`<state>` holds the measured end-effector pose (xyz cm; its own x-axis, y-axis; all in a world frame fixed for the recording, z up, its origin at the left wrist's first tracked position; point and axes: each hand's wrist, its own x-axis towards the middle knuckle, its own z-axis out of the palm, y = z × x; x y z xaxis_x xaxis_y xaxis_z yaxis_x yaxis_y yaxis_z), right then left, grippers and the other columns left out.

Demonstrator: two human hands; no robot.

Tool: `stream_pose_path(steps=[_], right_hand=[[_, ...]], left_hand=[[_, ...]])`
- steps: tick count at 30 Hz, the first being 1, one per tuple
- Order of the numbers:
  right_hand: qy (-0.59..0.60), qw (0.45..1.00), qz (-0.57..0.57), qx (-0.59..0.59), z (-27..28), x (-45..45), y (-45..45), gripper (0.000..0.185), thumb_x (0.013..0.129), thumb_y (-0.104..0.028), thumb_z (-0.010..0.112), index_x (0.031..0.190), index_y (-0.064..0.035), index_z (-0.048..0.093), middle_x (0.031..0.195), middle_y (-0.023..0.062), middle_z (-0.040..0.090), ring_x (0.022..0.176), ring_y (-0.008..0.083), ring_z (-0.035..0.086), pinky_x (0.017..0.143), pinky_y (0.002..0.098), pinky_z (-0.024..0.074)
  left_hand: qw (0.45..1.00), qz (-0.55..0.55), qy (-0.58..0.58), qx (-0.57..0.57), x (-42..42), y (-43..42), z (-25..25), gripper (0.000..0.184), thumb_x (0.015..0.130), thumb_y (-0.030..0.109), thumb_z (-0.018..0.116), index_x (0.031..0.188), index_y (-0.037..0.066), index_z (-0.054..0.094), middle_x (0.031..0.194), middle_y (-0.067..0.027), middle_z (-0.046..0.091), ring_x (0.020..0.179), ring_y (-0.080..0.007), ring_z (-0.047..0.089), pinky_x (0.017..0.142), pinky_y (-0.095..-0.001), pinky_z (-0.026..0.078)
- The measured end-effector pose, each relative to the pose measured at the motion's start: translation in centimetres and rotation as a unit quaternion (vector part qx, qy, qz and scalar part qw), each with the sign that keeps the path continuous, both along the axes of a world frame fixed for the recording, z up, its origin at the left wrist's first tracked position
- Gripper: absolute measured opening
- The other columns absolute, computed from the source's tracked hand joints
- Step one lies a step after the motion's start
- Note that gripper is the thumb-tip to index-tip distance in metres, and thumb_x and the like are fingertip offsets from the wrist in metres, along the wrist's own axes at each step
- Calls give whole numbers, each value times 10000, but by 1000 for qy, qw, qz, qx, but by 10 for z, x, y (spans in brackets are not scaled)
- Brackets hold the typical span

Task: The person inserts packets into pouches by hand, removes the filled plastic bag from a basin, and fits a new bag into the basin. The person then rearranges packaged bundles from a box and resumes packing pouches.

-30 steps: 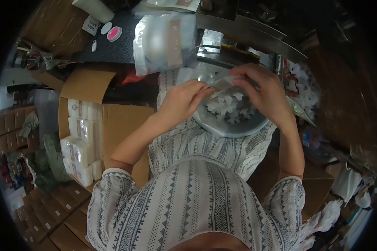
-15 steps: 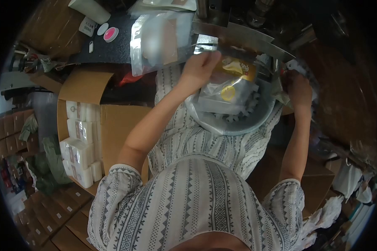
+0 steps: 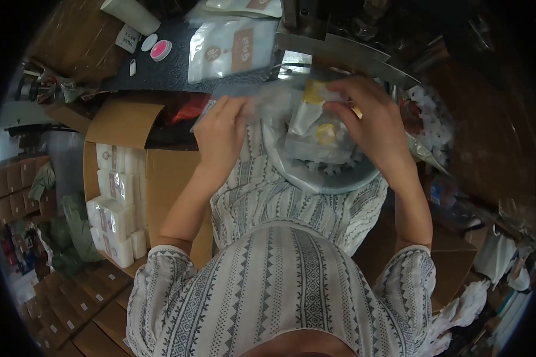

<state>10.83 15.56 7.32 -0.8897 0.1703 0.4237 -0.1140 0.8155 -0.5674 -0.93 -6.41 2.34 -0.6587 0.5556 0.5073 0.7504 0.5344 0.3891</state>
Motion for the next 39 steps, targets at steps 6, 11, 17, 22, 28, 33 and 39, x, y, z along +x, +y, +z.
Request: stream_pose_path(steps=[6,11,17,22,28,33,39], right_hand=[[-91,979,75,-164,-12,-5,10,225,815,-115,675,1021,-34,635,942,101,661,818,215,640,694,297,493],[-110,985,-96,-86,-15,17,41,218,859,-133,627,1059,-45,625,917,109,668,830,235,647,719,309,493],[-175,934,-264,166,-44,40,108,244,854,-138,578,1083,-68,619,986,124,650,920,309,611,792,362,477],[-232,860,-283,356,-67,28,119,220,805,-109,573,1006,-80,659,1005,135,627,973,335,559,869,413,443],[-184,926,-280,175,-52,41,108,207,843,-131,566,1010,-53,658,1045,147,643,926,356,612,812,379,484],[-148,965,-199,-82,-3,53,69,208,845,-143,634,1023,-35,641,972,147,659,805,313,642,718,320,499],[-24,1000,2,-16,-7,10,7,253,777,-80,701,1017,-31,637,982,114,654,803,262,624,707,339,504]], left_hand=[[972,-171,-164,-4,17,26,-4,94,845,135,618,854,50,657,747,-117,603,648,-280,604,541,-335,458],[819,-146,-555,22,7,78,-14,253,872,232,630,835,-17,653,728,-109,646,624,-159,638,529,-277,462],[706,-114,-688,126,-6,107,-25,349,891,283,623,906,-65,634,779,-83,668,652,-124,644,552,-238,475],[937,-39,-299,178,-45,78,-21,422,888,306,616,1046,-84,582,996,-213,648,879,-281,653,763,-352,517],[984,12,122,-127,-56,23,-66,403,873,223,600,1212,31,499,1233,-184,504,1107,-349,497,912,-439,385],[999,53,1,7,-40,-5,-31,45,809,91,624,833,60,646,779,-85,604,704,-299,598,601,-369,464],[998,-55,13,35,9,14,10,67,781,70,640,847,56,638,765,-78,599,708,-277,603,587,-360,466]])
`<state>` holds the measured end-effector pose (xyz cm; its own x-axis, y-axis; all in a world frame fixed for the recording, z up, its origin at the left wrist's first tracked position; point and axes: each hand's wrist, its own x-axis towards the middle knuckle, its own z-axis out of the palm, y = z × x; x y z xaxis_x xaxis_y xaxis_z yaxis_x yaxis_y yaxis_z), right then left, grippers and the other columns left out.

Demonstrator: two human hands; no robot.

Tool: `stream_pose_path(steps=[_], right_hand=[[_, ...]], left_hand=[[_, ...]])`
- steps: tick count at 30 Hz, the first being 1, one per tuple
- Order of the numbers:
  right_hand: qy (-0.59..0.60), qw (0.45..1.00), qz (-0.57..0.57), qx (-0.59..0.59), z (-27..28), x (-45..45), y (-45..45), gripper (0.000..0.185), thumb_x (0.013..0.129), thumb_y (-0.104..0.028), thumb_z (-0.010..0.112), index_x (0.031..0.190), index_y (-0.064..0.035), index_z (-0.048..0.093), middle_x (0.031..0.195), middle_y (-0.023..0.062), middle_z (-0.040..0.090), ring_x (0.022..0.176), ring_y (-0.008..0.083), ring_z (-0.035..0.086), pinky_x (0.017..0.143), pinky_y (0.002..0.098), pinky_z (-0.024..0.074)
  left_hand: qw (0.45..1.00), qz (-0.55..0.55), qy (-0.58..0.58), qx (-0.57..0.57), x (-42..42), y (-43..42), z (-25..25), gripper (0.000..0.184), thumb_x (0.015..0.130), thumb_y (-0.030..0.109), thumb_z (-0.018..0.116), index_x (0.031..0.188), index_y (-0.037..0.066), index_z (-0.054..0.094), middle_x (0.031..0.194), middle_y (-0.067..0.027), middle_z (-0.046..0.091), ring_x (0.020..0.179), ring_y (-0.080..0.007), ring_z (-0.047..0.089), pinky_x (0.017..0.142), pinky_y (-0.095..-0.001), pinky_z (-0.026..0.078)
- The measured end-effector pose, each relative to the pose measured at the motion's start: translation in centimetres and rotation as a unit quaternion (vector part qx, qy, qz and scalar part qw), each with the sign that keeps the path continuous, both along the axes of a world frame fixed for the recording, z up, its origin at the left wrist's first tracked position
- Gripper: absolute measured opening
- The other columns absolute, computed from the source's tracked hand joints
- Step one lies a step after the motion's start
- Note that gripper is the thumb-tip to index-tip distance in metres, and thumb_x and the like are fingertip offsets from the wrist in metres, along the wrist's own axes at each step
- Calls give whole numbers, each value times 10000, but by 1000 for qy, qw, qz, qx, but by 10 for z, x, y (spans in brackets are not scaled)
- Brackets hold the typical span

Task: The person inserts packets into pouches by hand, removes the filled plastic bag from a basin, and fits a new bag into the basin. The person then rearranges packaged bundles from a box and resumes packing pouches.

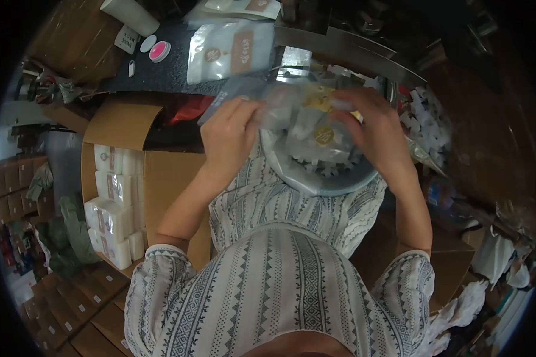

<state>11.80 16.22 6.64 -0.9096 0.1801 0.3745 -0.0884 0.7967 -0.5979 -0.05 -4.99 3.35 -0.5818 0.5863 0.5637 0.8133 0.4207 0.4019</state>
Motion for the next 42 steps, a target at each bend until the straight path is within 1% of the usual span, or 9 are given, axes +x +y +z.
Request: stream_pose_path(steps=[7,15,19,22,23,24,27,35,42], right_hand=[[-134,988,54,-60,0,-1,15,300,780,-116,701,1059,-35,625,1016,117,646,917,255,613,756,352,495],[-149,970,-169,87,2,39,52,267,810,-131,643,1071,-81,618,959,139,657,894,323,626,751,402,483],[-286,913,-237,166,-26,44,85,248,802,-103,592,1047,-84,620,968,148,655,918,349,612,750,424,476],[-284,924,-226,119,-36,41,95,269,779,-81,566,1041,-78,631,979,171,646,922,358,606,747,434,476],[-254,937,-214,108,-38,44,96,273,777,-70,565,1041,-72,634,972,172,647,907,357,611,748,426,477],[-221,949,-201,100,-38,44,98,276,776,-58,565,1042,-67,637,964,174,648,893,355,616,749,418,478],[-165,956,-229,83,-20,48,85,258,785,-41,580,1035,-50,641,950,171,647,855,331,626,740,388,485],[-55,995,-35,-77,10,4,5,184,834,-64,618,1010,-9,626,957,135,645,794,271,624,729,355,486],[-83,989,75,-94,8,-6,-3,216,846,-95,634,1045,-14,614,952,124,653,864,278,636,781,333,489]], left_hand=[[967,-188,-163,-51,12,35,-29,109,822,123,640,876,28,641,789,-96,621,643,-279,604,562,-356,465],[692,-96,-708,107,-19,96,-40,281,884,218,625,1007,-34,636,829,-91,671,686,-116,639,622,-249,522],[721,-100,-680,86,-21,88,-37,350,901,245,610,976,-96,615,816,-109,671,666,-143,645,588,-246,518],[882,-52,-458,99,-65,60,-37,397,894,265,617,1060,-94,576,972,-145,647,829,-216,653,700,-302,527],[992,35,-125,-6,-83,48,-46,399,886,261,621,1121,-53,552,1039,-160,617,918,-253,622,771,-340,504],[961,116,228,-108,-94,41,-55,420,877,258,626,1182,-13,527,1106,-175,587,1007,-290,591,842,-378,482],[983,-12,87,-162,-64,10,-70,497,831,224,655,1252,39,466,1209,-190,513,1120,-367,490,923,-440,410],[994,103,1,-23,-21,-14,-12,87,791,39,621,870,52,655,808,-88,624,675,-296,605,598,-345,472],[982,-136,-131,-5,9,13,-9,108,818,87,627,904,29,658,792,-102,627,688,-270,613,590,-330,471]])
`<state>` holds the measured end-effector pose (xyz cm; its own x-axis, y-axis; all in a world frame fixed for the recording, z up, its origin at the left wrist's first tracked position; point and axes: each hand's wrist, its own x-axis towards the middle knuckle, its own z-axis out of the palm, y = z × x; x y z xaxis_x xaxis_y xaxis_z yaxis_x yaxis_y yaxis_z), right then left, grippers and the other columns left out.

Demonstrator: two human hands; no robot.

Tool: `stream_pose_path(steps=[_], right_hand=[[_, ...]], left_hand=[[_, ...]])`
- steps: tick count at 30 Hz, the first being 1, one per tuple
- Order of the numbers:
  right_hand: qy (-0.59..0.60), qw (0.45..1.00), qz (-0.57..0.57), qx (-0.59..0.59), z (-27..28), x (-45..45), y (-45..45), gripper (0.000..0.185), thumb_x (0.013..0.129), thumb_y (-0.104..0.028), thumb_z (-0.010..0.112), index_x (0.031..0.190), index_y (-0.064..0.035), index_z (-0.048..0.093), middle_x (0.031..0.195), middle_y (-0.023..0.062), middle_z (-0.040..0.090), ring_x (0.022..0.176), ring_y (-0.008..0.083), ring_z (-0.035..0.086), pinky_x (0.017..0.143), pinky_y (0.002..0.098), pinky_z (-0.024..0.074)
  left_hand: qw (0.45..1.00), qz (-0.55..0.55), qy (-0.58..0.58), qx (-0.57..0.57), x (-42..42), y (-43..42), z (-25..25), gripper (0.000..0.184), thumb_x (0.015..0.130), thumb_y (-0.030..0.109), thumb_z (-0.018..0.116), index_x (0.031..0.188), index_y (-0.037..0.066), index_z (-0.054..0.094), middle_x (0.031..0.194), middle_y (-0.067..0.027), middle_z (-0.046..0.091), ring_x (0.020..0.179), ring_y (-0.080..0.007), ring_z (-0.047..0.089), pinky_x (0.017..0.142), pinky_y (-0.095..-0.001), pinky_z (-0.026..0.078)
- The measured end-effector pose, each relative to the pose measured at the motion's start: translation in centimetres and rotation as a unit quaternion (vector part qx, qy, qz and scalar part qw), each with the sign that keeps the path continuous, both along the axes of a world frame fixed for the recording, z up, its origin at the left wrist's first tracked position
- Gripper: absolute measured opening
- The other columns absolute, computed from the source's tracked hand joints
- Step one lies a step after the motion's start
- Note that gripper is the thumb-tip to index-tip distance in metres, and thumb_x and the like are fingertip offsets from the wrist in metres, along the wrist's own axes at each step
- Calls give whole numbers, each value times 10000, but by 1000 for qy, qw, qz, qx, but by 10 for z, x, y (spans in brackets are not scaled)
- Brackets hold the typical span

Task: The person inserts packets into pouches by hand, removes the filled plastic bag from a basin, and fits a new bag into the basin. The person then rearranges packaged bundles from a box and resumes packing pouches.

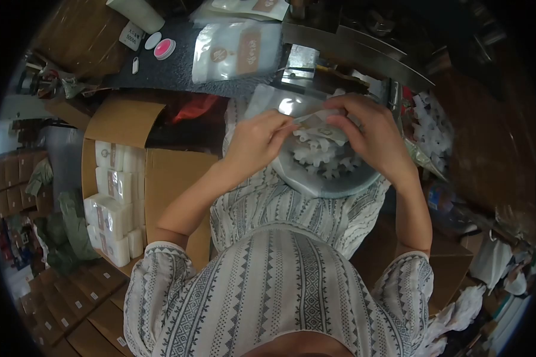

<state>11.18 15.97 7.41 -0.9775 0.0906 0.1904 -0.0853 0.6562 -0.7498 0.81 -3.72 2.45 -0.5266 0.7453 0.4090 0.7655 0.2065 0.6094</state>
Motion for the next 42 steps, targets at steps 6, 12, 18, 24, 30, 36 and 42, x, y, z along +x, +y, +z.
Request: stream_pose_path(steps=[6,12,18,24,30,36,42], right_hand=[[-31,982,-175,60,-4,18,39,292,842,-128,639,1113,-25,603,982,139,654,883,274,644,761,345,500],[-258,828,-344,360,-40,50,92,268,849,-219,604,1076,-76,619,1024,206,625,915,368,621,753,444,502],[-179,862,-321,348,-68,44,113,251,848,-193,579,1056,-59,617,1029,212,606,880,404,613,751,473,492],[-84,912,-310,254,-34,56,91,228,850,-85,529,1053,-8,601,997,224,607,850,388,619,737,438,494],[-58,936,-318,142,-21,66,81,221,890,-99,534,1085,-21,604,878,197,658,807,300,656,706,356,483],[-114,950,-277,89,-38,58,76,190,901,-83,526,1064,-20,601,896,186,659,792,286,658,670,353,490],[23,947,-314,65,-15,45,51,205,852,-86,620,1043,-25,580,882,155,651,744,260,640,662,325,492]], left_hand=[[889,2,-457,-38,-18,58,-25,203,862,175,638,889,-25,661,806,-93,659,613,-132,626,535,-285,473],[792,10,-610,35,-26,79,-32,305,880,222,633,973,-69,619,869,-97,668,669,-148,652,556,-233,492],[980,186,65,-28,-90,37,-37,434,876,269,629,1124,-75,537,1128,-203,586,991,-300,611,794,-368,496],[966,169,169,-100,-71,-12,-53,340,800,154,659,1113,58,566,1039,-164,587,930,-376,567,776,-427,451],[966,220,132,-24,-54,-38,-26,87,798,43,609,877,53,644,778,-115,591,697,-327,596,586,-381,461],[967,208,142,-32,-39,-29,-18,86,806,53,613,885,62,646,781,-102,596,703,-316,603,588,-374,465],[972,195,128,-18,-22,-17,-4,81,792,83,639,871,67,647,755,-82,589,654,-295,597,544,-361,460]])
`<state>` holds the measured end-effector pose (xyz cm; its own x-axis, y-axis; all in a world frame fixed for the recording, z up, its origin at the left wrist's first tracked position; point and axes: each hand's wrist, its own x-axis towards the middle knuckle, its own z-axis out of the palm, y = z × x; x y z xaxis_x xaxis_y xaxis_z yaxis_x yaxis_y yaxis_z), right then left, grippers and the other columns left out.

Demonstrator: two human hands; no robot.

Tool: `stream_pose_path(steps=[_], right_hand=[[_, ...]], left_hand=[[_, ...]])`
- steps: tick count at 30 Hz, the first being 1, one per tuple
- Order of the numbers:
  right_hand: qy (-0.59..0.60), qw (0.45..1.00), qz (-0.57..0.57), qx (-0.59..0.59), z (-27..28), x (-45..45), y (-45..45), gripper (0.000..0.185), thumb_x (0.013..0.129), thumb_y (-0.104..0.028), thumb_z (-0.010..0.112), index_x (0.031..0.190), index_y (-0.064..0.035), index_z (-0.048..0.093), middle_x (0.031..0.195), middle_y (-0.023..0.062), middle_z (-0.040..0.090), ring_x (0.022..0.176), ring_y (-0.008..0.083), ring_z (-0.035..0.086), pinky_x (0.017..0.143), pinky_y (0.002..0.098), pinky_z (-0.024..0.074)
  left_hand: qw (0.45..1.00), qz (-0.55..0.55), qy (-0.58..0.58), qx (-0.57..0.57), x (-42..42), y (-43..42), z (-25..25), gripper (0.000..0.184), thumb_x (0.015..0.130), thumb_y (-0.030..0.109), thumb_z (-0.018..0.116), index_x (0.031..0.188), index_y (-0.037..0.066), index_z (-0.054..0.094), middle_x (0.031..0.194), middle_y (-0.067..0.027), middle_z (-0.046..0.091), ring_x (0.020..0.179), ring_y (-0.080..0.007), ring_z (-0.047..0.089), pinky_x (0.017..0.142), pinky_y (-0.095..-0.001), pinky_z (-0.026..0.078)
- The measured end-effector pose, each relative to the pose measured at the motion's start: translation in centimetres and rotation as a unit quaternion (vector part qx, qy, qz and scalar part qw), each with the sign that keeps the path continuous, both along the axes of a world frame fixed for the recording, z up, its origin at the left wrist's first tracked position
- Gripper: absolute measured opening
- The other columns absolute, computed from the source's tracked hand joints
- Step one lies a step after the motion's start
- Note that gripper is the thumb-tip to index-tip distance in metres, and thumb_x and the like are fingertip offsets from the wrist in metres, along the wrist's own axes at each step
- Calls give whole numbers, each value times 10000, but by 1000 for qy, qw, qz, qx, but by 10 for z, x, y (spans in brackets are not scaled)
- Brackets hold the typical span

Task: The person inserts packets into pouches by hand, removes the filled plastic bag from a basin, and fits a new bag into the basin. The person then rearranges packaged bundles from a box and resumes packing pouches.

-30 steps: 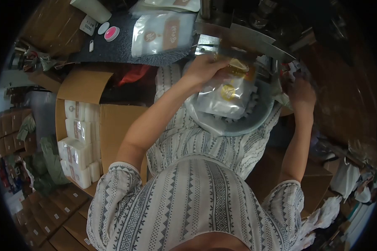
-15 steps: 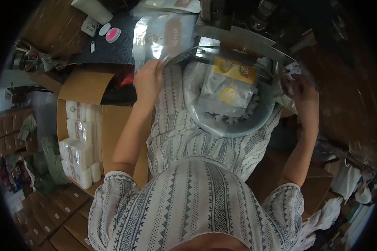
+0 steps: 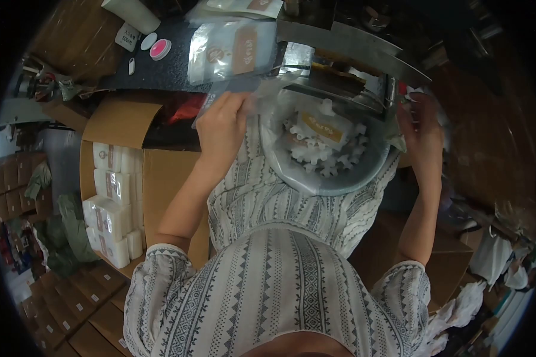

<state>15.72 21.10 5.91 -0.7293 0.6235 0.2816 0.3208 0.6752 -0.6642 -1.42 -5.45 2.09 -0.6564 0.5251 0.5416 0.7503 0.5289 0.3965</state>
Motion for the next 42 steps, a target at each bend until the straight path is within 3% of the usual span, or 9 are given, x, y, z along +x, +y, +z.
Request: stream_pose_path(steps=[7,10,15,22,26,28,32,36,42], right_hand=[[52,952,275,124,10,-34,-42,283,802,-75,676,1069,-23,599,936,95,635,801,224,621,701,293,495],[-5,930,366,-24,10,-36,-43,284,804,-76,669,1076,-20,610,951,88,633,843,198,621,741,280,489],[15,984,162,-66,5,-33,-22,315,797,-94,684,1102,-50,617,916,94,647,849,161,629,726,283,490],[-255,961,-35,98,-4,6,24,242,822,-177,628,1021,-40,623,913,188,649,859,358,634,736,415,498],[-290,944,-4,159,-44,9,58,208,810,-145,571,977,-39,634,903,206,644,865,373,627,730,463,488],[-293,950,6,108,-37,12,54,218,803,-127,558,985,-39,640,912,211,644,869,375,627,735,464,490],[-165,986,-2,4,-5,9,33,196,792,-36,605,978,-31,665,873,167,672,796,290,652,710,366,497],[-53,985,122,-114,21,-12,-11,200,801,-49,659,998,-17,647,842,108,675,723,166,644,647,284,498],[30,953,272,127,17,-53,-55,242,804,-99,680,1024,-11,630,855,113,662,739,187,647,658,293,501]], left_hand=[[995,-97,10,-20,20,14,12,43,795,77,644,836,64,646,728,-75,579,630,-283,596,533,-350,457],[975,-196,-104,-21,26,20,-2,54,807,102,639,836,57,650,728,-94,587,614,-294,584,520,-337,447],[825,-168,-539,-34,12,62,-8,216,852,225,646,941,29,671,771,-89,656,631,-148,634,559,-280,470],[688,-116,-708,108,-1,100,-29,318,879,305,633,994,9,659,806,-58,666,651,-114,625,543,-272,471],[887,-65,-446,101,-29,75,-15,342,878,311,630,1011,-5,625,869,-137,651,753,-201,642,633,-303,491],[995,-29,78,55,-77,54,-32,369,845,294,654,1071,11,585,1004,-186,611,938,-288,602,770,-357,472],[986,-71,92,-119,-56,12,-54,370,807,195,679,1118,40,551,1080,-169,582,1004,-351,548,823,-408,449],[997,34,-19,-71,-39,-17,-19,178,763,57,657,940,61,640,879,-99,625,802,-310,613,669,-371,482],[997,-80,12,11,5,-4,15,104,775,63,648,876,39,646,811,-100,620,715,-308,610,600,-360,479]])
